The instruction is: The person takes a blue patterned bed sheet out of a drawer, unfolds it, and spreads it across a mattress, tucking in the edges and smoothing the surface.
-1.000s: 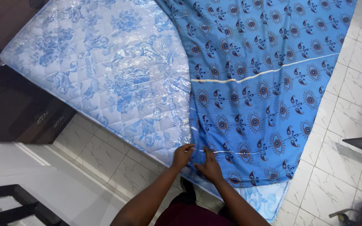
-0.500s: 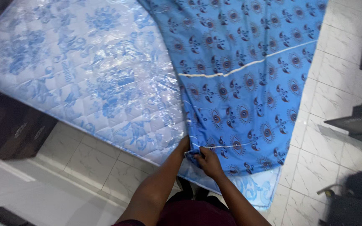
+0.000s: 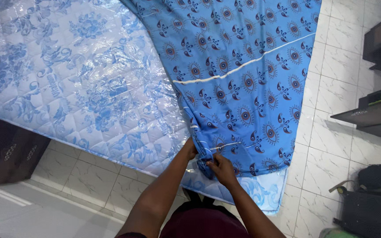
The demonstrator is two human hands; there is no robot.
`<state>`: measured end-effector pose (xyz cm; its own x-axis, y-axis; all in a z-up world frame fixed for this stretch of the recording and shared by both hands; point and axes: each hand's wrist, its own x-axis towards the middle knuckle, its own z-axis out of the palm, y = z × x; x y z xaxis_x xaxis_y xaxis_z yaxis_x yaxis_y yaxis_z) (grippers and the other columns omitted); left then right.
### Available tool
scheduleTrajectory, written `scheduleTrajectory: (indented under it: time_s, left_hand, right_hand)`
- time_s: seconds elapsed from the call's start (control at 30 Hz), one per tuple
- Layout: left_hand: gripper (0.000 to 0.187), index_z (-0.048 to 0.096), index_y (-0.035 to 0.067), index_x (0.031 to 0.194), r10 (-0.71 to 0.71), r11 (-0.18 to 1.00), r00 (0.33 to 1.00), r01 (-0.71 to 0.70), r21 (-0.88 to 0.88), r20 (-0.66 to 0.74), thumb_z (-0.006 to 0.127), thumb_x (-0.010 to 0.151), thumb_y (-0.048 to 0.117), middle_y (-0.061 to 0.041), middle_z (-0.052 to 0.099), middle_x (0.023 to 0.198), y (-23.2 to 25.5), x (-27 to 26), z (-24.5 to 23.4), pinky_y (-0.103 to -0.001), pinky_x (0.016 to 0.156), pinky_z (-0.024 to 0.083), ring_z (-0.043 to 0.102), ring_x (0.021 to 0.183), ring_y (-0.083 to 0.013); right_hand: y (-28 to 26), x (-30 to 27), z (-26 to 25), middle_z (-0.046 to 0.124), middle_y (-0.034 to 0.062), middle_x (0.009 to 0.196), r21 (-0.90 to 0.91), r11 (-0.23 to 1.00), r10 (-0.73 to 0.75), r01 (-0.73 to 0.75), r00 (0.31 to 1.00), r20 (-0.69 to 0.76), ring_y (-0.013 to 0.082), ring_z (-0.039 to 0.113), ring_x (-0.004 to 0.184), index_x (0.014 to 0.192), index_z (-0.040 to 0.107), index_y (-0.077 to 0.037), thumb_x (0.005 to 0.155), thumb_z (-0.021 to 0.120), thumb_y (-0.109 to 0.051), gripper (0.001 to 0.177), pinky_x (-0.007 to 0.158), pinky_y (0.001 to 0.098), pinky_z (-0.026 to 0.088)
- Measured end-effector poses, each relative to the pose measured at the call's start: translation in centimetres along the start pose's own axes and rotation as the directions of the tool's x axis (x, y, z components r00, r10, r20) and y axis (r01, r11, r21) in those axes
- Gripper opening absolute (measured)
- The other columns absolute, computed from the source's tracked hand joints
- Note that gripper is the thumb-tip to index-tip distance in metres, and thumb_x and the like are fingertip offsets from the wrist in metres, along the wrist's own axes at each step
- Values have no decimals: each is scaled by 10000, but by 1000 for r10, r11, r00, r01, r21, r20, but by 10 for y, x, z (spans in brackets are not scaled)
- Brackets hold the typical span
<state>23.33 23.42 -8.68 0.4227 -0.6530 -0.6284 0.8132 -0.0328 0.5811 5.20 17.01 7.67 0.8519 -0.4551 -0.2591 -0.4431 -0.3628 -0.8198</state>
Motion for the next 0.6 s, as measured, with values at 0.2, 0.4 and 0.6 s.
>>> scheduleTrajectory:
  time_s: [0.2, 0.4, 0.6]
  left_hand:
    - [131, 578, 187, 908, 213, 848, 889, -374, -375, -406, 503, 1011, 218, 18, 523, 735, 5, -41, -55, -309, 534, 397, 490, 609, -129]
    - [73, 589, 168, 997, 358, 672, 702, -651, -352, -616, 521, 1019, 153, 4, 600, 908, 25, -96, -116, -300, 711, 484, 589, 796, -136]
    - [318, 656, 41, 1109, 209, 534, 871, -483, -694, -445, 435, 1052, 263, -93, 717, 1105, 33, -98, -131, -405, 951, 540, 693, 990, -250]
  right_hand:
    - [24, 10, -18, 550, 5, 664, -83, 996, -33, 32, 999, -12, 124, 493, 593, 901, 682, -49, 797, 826, -229, 253, 560, 315, 415]
    - [54, 12, -23, 559, 14, 658, 50, 997, 47, -51, 996, 70, 104, 483, 608, 866, 681, -35, 829, 813, -190, 206, 560, 303, 399]
    - [48, 6, -1, 603, -47, 742, 105, 989, 42, -101, 886, 462, 59, 563, 706, 950, 689, -75, 836, 779, -127, 154, 636, 242, 464]
